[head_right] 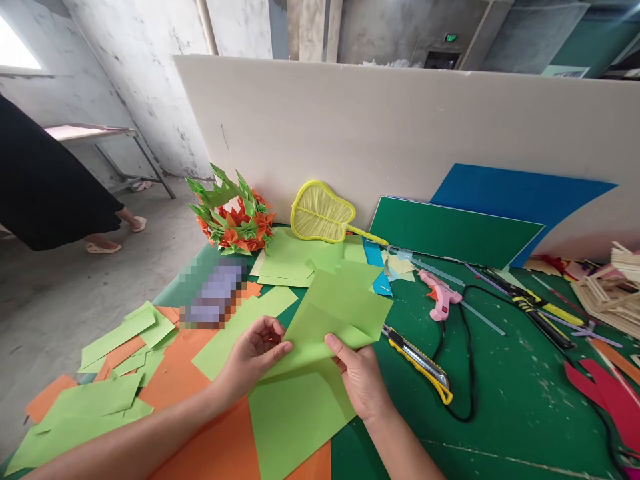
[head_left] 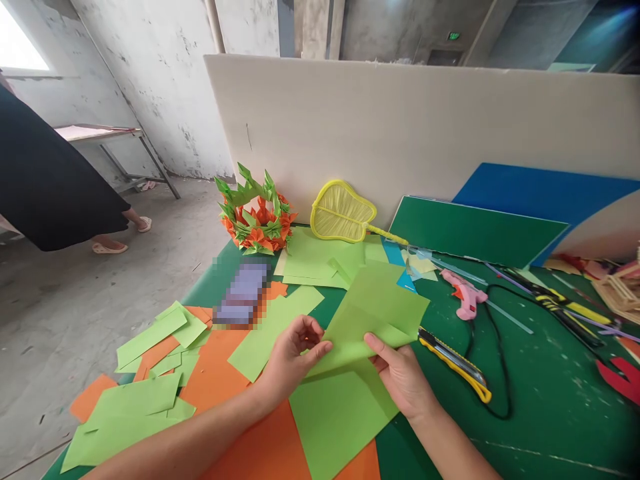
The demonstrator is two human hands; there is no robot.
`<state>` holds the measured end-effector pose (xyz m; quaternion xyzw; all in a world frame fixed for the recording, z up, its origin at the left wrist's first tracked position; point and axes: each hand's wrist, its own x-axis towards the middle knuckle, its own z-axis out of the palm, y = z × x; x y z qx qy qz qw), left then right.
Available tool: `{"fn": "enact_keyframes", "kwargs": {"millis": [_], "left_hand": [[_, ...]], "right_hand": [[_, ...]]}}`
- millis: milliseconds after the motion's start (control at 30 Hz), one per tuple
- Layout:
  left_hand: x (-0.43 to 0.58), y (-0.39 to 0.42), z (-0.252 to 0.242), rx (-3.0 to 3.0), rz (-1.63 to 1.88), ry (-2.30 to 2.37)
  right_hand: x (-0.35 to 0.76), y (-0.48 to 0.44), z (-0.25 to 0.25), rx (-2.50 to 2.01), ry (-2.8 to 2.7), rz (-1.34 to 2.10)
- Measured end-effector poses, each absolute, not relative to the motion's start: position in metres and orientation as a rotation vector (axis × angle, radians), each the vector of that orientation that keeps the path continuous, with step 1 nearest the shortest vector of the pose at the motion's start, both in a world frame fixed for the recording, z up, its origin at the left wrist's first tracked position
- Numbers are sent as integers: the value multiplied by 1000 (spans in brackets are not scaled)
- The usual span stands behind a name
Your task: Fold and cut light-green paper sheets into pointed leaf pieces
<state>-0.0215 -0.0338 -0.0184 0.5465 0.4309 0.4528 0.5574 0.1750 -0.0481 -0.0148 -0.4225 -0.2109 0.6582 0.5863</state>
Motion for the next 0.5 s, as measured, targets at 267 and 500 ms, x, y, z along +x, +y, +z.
{"fn": "enact_keyframes", "kwargs": {"millis": [267, 500], "left_hand": [[-22, -36, -14, 1448, 1140, 1003], [-22, -39, -12, 1786, 1191, 996]], "right_hand": [[174, -48, -18, -979, -482, 1516], [172, -48, -19, -1026, -499, 1455]]}}
